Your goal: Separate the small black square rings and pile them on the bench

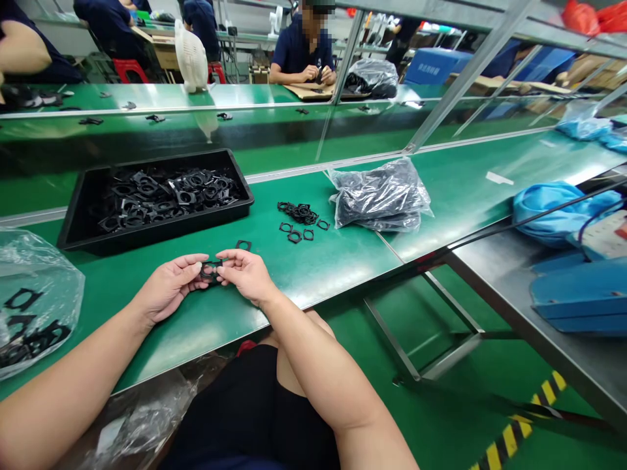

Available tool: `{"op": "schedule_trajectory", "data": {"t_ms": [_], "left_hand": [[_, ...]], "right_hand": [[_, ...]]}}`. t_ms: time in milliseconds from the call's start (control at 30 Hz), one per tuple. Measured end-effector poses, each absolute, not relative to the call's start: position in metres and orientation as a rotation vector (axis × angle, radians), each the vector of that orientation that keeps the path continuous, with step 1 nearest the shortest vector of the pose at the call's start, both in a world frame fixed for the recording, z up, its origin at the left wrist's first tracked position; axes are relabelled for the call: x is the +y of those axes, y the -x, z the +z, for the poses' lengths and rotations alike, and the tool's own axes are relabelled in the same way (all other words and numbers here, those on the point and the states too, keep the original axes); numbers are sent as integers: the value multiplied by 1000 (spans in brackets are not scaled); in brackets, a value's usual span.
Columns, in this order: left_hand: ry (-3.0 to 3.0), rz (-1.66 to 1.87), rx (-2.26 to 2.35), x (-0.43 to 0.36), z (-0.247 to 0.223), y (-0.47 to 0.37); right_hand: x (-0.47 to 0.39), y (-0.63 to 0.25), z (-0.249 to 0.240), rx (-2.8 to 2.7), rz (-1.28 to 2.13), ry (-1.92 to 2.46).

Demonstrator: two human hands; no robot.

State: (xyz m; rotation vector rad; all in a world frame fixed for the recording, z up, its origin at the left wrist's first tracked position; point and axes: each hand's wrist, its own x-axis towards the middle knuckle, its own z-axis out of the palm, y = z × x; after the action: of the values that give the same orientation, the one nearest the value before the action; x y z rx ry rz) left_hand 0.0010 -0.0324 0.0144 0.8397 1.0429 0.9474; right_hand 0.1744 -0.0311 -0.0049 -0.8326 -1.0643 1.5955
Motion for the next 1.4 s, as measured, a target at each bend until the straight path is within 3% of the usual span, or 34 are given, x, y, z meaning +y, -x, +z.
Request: {"op": "schedule_trajectory", "data": {"t_ms": [233, 633, 833, 933, 1167, 1400], "left_hand": [[-812, 869, 1014, -32, 16, 3], [-1180, 1138, 1165, -35, 12, -4], [-961, 925, 897, -40, 12, -3], [-896, 907, 893, -40, 15, -2], [-873, 888, 906, -39, 17, -2], [-880, 874, 903, -40, 16, -2]], "right_hand": [[-33, -172, -8, -1119, 1549, 847], [-34, -174, 1, -1030, 1629, 931], [-34, -173, -1, -1078, 1564, 970], [-36, -171, -3, -1182, 1431, 1016], [-41, -173, -2, -1509, 714, 1017], [-43, -172, -3, -1631, 588, 939]]}}
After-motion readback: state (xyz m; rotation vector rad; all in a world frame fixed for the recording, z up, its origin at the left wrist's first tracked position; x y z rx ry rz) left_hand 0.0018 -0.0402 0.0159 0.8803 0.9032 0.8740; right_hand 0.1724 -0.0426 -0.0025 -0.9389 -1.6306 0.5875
